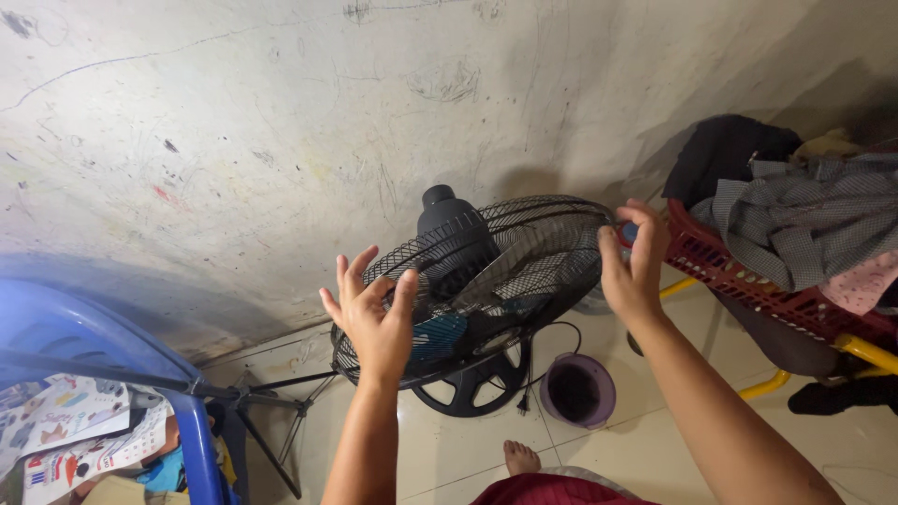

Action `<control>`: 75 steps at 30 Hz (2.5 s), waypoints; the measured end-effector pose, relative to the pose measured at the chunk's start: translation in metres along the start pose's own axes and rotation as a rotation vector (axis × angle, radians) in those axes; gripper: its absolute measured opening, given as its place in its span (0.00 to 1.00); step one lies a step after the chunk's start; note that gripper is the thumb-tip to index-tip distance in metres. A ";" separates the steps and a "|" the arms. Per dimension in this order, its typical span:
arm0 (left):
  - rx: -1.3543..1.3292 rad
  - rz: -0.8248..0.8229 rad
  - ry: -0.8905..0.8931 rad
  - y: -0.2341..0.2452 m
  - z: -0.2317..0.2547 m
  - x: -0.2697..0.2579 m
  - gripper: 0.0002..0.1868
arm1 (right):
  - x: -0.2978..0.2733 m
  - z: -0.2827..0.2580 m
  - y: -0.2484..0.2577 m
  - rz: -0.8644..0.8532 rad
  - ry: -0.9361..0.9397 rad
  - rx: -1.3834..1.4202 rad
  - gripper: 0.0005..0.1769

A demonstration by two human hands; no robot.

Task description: The person reassembles a standing electric fan by hand. They place the front wire cage onto the fan head, align it with the mounting points, and press it into place. The person then rotates the cage to check the fit and secures it by fastening the bottom clip.

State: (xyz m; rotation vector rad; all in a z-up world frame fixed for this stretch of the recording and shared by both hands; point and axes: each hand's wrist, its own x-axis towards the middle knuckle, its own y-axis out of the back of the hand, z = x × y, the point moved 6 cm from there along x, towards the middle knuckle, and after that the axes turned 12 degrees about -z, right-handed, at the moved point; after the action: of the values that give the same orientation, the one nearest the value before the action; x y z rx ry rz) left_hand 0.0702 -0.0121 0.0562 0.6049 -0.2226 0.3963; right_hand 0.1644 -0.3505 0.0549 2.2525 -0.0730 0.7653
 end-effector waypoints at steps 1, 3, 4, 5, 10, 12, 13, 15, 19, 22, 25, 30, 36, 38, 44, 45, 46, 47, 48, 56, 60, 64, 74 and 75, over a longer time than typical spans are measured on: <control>0.028 0.003 -0.028 -0.002 0.007 -0.001 0.24 | 0.000 -0.013 0.003 0.023 0.068 0.008 0.18; 0.086 0.007 -0.080 -0.007 0.022 -0.003 0.25 | -0.002 -0.044 0.008 0.068 0.203 0.023 0.16; 0.116 0.007 -0.103 -0.010 0.030 -0.005 0.26 | -0.001 -0.059 0.008 0.047 0.250 0.010 0.16; 0.147 0.006 -0.127 -0.013 0.037 -0.006 0.27 | -0.001 -0.074 0.007 0.026 0.296 -0.003 0.16; 0.199 -0.030 -0.143 -0.016 0.056 -0.007 0.26 | -0.003 -0.126 -0.010 -0.195 0.399 -0.028 0.14; 0.219 -0.034 -0.150 -0.014 0.060 -0.009 0.26 | -0.003 -0.130 -0.016 -0.264 0.394 -0.050 0.10; 0.226 -0.028 -0.159 -0.012 0.061 -0.010 0.25 | 0.000 -0.126 -0.021 -0.321 0.321 -0.021 0.08; 0.220 -0.024 -0.178 -0.007 0.066 -0.012 0.24 | 0.004 -0.114 -0.028 -0.433 0.173 0.036 0.10; 0.226 -0.027 -0.148 0.001 0.074 -0.011 0.19 | 0.014 -0.104 -0.020 -0.420 0.101 0.256 0.15; 0.334 -0.002 -0.155 0.011 0.074 -0.008 0.17 | 0.026 -0.095 -0.012 -0.416 0.014 0.259 0.17; 0.346 -0.042 -0.187 0.012 0.066 0.001 0.16 | 0.040 -0.092 -0.011 -0.428 -0.011 0.212 0.18; 0.229 -0.078 -0.203 -0.001 0.052 0.008 0.17 | 0.046 -0.098 -0.017 -0.419 0.124 0.169 0.19; 0.236 0.036 -0.266 -0.001 0.056 0.005 0.15 | 0.051 -0.079 -0.018 -0.464 -0.056 0.227 0.20; 0.265 0.077 -0.265 0.003 0.058 0.008 0.13 | 0.055 -0.079 -0.021 -0.465 -0.045 0.228 0.20; -0.108 0.211 -0.252 0.018 0.018 -0.008 0.20 | 0.063 -0.070 -0.030 -0.471 -0.073 0.193 0.18; -0.267 0.264 -0.122 0.021 -0.007 -0.014 0.20 | 0.065 -0.068 -0.029 -0.476 -0.060 0.167 0.17; -0.426 0.318 0.009 0.022 -0.035 -0.023 0.20 | 0.066 -0.066 -0.026 -0.471 -0.046 0.167 0.17; -0.583 0.376 0.140 0.023 -0.067 -0.033 0.20 | 0.067 -0.066 -0.024 -0.468 -0.027 0.169 0.17; -0.591 0.429 0.156 0.029 -0.092 -0.041 0.20 | 0.068 -0.066 -0.023 -0.465 -0.009 0.172 0.16; -0.856 0.193 0.362 -0.016 -0.210 -0.093 0.27 | 0.056 -0.053 -0.029 -0.417 -0.076 0.279 0.16; -0.777 0.193 0.432 -0.026 -0.212 -0.097 0.28 | 0.048 -0.051 -0.036 -0.402 -0.060 0.326 0.15; -0.774 0.187 0.406 -0.025 -0.208 -0.095 0.28 | 0.044 -0.048 -0.041 -0.418 -0.079 0.374 0.14; -0.312 0.132 0.525 -0.007 -0.148 -0.091 0.34 | 0.054 -0.068 -0.029 -0.402 0.057 0.186 0.16; -0.207 0.155 0.551 -0.001 -0.133 -0.085 0.34 | 0.055 -0.075 -0.027 -0.400 0.108 0.094 0.16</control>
State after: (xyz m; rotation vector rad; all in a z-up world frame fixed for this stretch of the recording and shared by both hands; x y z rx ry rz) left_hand 0.0055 0.0410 -0.0780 0.2586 0.2178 0.6644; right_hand 0.1784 -0.2715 0.1089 2.2081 0.4599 0.6790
